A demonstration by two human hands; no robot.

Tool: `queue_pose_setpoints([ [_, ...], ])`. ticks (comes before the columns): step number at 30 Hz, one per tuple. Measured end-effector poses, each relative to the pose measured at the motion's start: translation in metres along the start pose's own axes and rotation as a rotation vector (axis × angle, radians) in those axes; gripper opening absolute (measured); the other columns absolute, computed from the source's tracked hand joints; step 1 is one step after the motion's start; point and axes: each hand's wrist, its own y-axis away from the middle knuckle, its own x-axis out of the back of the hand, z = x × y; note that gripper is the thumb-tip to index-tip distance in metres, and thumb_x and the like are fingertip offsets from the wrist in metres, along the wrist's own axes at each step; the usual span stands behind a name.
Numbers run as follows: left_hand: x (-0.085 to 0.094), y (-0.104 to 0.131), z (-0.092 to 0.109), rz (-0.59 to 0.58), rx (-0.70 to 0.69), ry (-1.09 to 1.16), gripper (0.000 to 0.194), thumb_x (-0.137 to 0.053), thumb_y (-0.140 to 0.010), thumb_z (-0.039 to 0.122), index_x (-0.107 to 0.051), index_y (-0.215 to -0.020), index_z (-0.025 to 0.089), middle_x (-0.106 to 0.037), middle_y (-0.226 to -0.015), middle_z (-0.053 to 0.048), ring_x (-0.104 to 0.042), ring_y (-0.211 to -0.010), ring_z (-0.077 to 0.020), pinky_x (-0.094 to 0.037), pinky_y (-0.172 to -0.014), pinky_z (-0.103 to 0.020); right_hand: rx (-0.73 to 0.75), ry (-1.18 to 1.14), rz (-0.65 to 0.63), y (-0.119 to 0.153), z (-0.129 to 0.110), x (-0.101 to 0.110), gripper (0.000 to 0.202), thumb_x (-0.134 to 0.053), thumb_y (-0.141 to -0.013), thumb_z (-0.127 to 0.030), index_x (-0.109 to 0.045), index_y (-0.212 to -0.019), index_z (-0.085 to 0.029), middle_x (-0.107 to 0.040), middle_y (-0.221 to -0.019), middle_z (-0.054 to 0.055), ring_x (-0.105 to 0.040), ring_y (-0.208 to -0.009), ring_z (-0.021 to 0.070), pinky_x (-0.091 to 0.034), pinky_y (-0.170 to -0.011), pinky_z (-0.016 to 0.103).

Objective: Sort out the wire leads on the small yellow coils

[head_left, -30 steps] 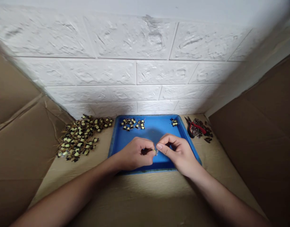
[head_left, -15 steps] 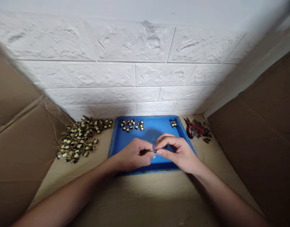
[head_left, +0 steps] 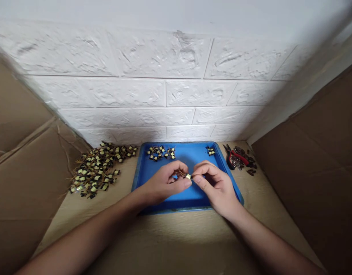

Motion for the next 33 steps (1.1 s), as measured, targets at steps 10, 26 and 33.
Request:
queue_pose_setpoints([
  [10, -0.001, -0.003, -0.004, 0.126, -0.116, -0.011, 0.023, -0.066, -0.088, 0.034, -0.071, -0.088, 0.012, -0.066, -0.094, -0.006, -0.058, -0.085, -0.0156, -0.044, -0.075, -0.026, 0.134, 0.176, 0.146, 0.007, -0.001, -0.008, 0.007, -0.063, -0.093, -0.022, -0.066, -0.087, -0.023, -0.063, -0.089, 0.004, -0.060, -0.084, 0.0205, -0.047, -0.078, 0.036],
  [26, 0.001, -0.001, -0.003, 0.023, -0.058, 0.090, 0.028, -0.059, -0.093, 0.038, -0.065, -0.083, 0.013, -0.056, -0.078, 0.000, -0.050, -0.071, -0.0109, -0.040, -0.065, -0.023, -0.021, -0.013, -0.084, -0.003, -0.003, 0.000, 0.020, -0.061, -0.097, -0.031, -0.062, -0.080, -0.020, -0.059, -0.078, 0.002, -0.056, -0.076, 0.0174, -0.044, -0.072, 0.031],
  [33, 0.001, -0.002, -0.004, -0.037, 0.025, 0.094, 0.026, -0.065, -0.086, 0.038, -0.064, -0.082, 0.012, -0.051, -0.070, 0.003, -0.042, -0.065, -0.0097, -0.032, -0.060, -0.022, -0.149, -0.255, -0.170, -0.004, 0.007, 0.011, 0.018, -0.060, -0.097, -0.036, -0.064, -0.110, -0.023, -0.062, -0.091, 0.002, -0.058, -0.081, 0.0167, -0.048, -0.078, 0.032],
])
